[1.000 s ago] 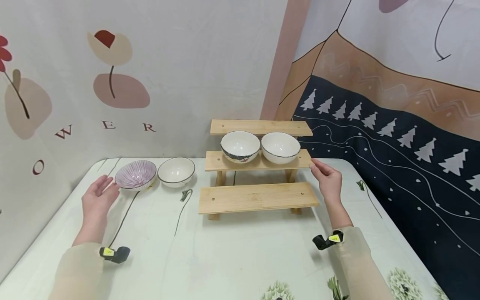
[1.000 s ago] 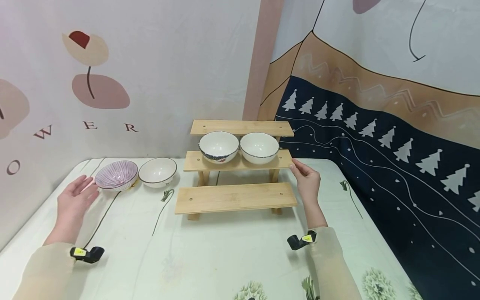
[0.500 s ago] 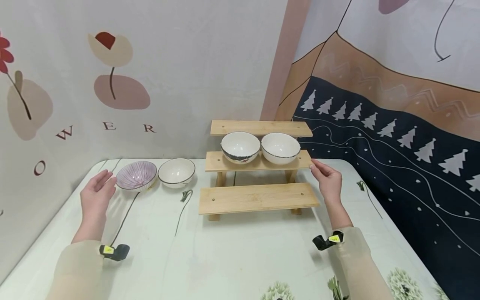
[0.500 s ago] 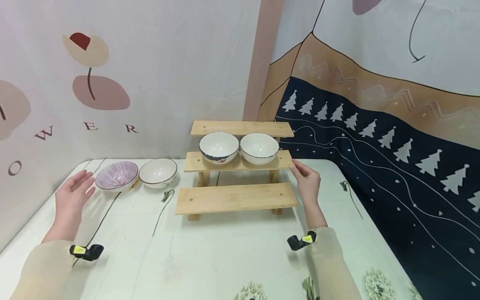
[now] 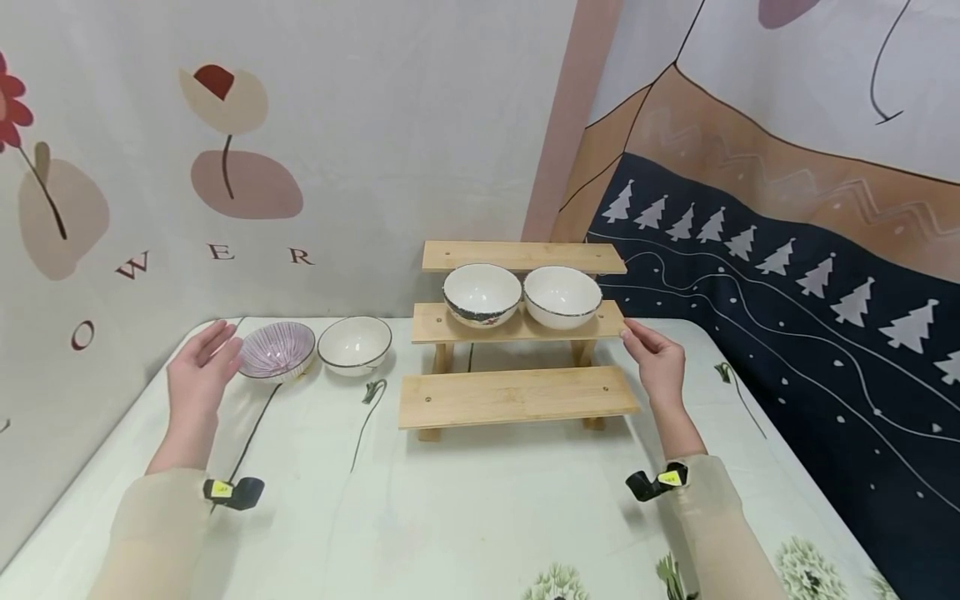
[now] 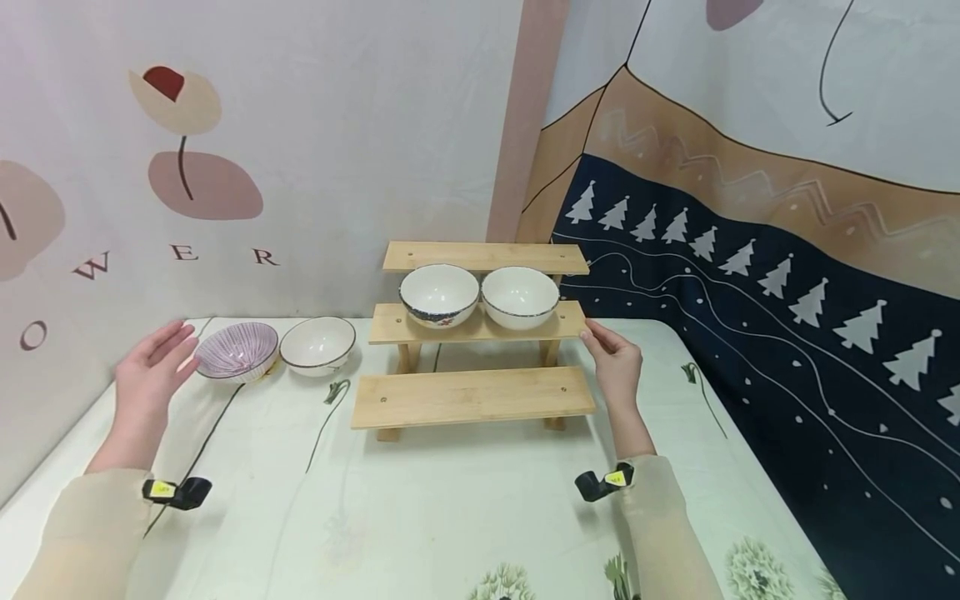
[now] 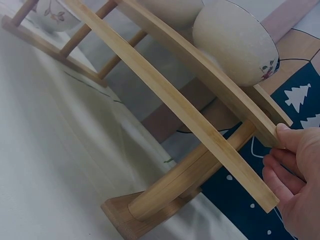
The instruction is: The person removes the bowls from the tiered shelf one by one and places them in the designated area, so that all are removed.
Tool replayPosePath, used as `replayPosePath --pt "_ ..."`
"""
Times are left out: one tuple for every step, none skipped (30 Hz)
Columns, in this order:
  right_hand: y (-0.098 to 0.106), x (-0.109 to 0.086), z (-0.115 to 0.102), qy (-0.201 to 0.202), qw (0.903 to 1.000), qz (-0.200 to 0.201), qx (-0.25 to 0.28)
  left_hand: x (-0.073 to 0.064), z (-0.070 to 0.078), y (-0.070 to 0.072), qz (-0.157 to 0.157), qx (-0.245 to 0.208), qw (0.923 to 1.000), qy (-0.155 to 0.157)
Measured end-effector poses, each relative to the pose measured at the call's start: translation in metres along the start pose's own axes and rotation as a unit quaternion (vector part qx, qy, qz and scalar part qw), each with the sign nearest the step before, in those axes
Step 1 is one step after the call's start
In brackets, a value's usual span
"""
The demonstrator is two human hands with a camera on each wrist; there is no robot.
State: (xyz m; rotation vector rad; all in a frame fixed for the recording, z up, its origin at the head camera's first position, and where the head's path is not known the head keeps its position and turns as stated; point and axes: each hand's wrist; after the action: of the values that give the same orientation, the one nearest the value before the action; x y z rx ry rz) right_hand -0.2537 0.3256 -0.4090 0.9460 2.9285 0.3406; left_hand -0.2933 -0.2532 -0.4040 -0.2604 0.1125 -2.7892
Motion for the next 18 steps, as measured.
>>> replayPosePath --pt "0.0 0.0 0.0 0.0 1.0 0.0 0.0 0.0 0.001 -0.001 -0.002 0.004 1.0 -0.001" --pt "0.0 0.0 0.0 -0.001 1.0 0.001 -0.001 -0.001 0.002 -0.003 -0.005 0.005 1.0 -0.004" --pt "0.0 0.0 0.0 -0.001 1.0 0.002 -0.002 -0.001 0.003 -0.004 -0.009 0.006 0.9999 -0.008" --pt "0.0 0.0 0.0 -0.001 1.0 0.002 -0.003 -0.001 0.004 -0.005 -0.014 0.005 0.9998 -0.012" --pt "0.0 0.0 0.0 -0.001 1.0 0.003 -0.004 -0.002 0.004 -0.006 -0.019 0.003 0.9997 -0.014" --pt "0.0 0.0 0.0 -0.001 1.0 0.004 -0.005 -0.002 0.005 -0.008 -0.023 -0.002 0.9996 -0.018" --pt "0.0 0.0 0.0 -0.002 1.0 0.005 -0.006 -0.003 0.006 -0.009 -0.027 -0.006 0.9994 -0.021" --pt "0.0 0.0 0.0 -0.002 1.0 0.006 -0.007 -0.003 0.007 -0.011 -0.032 -0.013 0.9991 -0.024" --pt "0.0 0.0 0.001 -0.003 1.0 0.006 -0.007 -0.004 0.008 -0.012 -0.035 -0.019 0.9988 -0.027" --pt "0.0 0.0 0.001 -0.003 0.9999 0.006 -0.007 -0.005 0.009 -0.014 -0.039 -0.023 0.9985 -0.03" --pt "0.0 0.001 0.001 -0.003 0.9999 0.006 -0.008 -0.005 0.01 -0.016 -0.043 -0.024 0.9982 -0.033" --pt "0.0 0.001 0.001 -0.003 1.0 0.006 -0.007 -0.006 0.01 -0.018 -0.046 -0.027 0.9979 -0.036" --pt "0.0 0.001 0.001 -0.003 1.0 0.006 -0.006 -0.007 0.011 -0.02 -0.051 -0.026 0.9977 -0.038" --pt "0.0 0.001 0.001 -0.003 1.0 0.006 -0.006 -0.007 0.012 -0.022 -0.055 -0.026 0.9973 -0.041" --pt "0.0 0.001 0.001 -0.003 1.0 0.005 -0.005 -0.008 0.013 -0.024 -0.06 -0.027 0.9969 -0.043" --pt "0.0 0.001 0.001 -0.004 1.0 0.005 -0.004 -0.008 0.013 -0.026 -0.064 -0.026 0.9966 -0.045" --pt "0.0 0.001 0.001 -0.004 1.0 0.005 -0.004 -0.008 0.013 -0.028 -0.067 -0.027 0.9963 -0.045" --pt "0.0 0.001 0.002 -0.004 1.0 0.005 -0.004 -0.008 0.013 -0.03 -0.07 -0.031 0.996 -0.045"
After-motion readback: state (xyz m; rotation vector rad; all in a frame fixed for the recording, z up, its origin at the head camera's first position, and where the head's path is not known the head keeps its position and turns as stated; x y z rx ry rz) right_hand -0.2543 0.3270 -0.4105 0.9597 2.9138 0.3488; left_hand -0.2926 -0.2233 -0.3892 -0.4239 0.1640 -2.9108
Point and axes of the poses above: each hand's wrist, its own x-axis towards the middle knuckle, its own y-axis out of the back of the hand, z = x × y, and after that the axes turned 12 degrees about -y, right-handed
